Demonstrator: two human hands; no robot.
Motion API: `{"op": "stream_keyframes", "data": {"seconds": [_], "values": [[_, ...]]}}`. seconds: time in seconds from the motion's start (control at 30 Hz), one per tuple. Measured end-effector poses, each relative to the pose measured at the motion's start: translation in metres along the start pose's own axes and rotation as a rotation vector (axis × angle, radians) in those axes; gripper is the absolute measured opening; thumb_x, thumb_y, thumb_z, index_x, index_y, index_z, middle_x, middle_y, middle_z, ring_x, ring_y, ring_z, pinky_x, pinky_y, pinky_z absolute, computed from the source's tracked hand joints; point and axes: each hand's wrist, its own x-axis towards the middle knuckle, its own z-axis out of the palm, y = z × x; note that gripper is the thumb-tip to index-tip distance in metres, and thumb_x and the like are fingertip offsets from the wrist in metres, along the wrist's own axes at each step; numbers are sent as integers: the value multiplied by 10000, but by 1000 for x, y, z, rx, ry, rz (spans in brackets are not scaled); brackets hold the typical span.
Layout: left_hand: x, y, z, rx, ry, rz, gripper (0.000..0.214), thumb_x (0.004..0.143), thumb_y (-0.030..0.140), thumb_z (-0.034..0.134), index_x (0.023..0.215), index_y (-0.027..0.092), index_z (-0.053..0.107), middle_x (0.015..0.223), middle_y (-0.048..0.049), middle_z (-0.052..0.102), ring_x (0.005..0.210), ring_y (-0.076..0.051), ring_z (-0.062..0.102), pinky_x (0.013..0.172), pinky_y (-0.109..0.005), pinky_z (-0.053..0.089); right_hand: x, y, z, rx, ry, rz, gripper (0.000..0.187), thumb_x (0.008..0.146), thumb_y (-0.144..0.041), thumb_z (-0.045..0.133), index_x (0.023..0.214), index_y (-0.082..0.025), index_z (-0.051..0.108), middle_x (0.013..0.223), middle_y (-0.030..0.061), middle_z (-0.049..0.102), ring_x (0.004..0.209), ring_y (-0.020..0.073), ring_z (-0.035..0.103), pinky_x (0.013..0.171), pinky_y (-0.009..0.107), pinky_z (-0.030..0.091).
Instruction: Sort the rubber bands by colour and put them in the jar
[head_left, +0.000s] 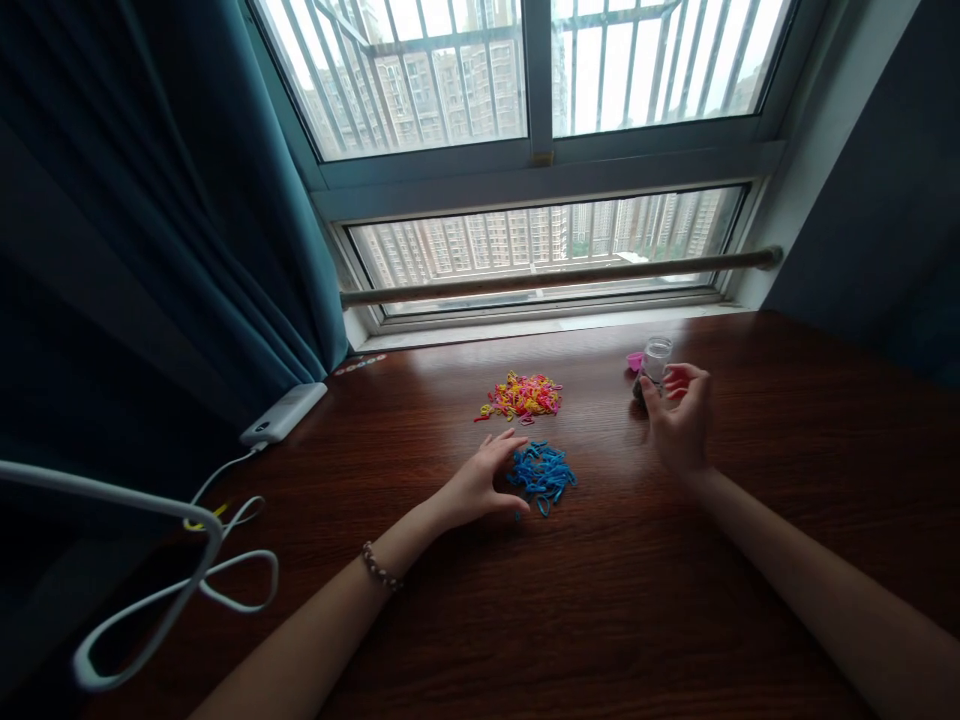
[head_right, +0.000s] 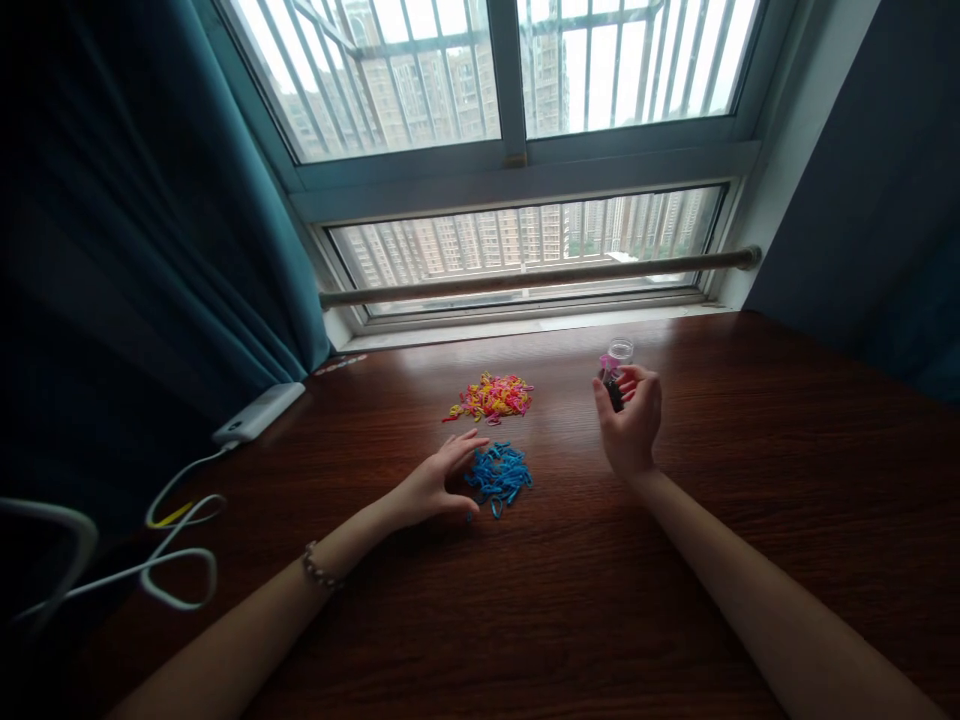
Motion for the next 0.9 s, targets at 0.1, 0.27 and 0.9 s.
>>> {"op": "stream_keyframes", "data": {"seconds": [0.1,0.27,0.9], "values": [[0,-4,-1,-25,-78,-10,816,565,408,730,1278,218,379,1317,-130,416,1285,-291,250,1054,-521,118,13,39,10,-54,39,-17,678,655,-443,638,1183,-134,346,1174,150,405,1024,252,421,834,388,372],[1,-9,3,-44,-17,10,642,615,411,698,1187,222,477,1237,-84,509,1200,-253,397,1071,-449,151,14,86,26,-19,-200,12,770,650,-439,637,1265,-140,282,1180,156,463,1089,284,413,914,442,327],[12,0,-8,146,-159,-139,564,500,516,720,919,158,600,801,-12,478,686,-135,458,594,-225,369,-15,-35,-26,312,-806,-255,436,674,-229,635,1090,-201,510,955,55,515,878,186,527,775,314,435]]}}
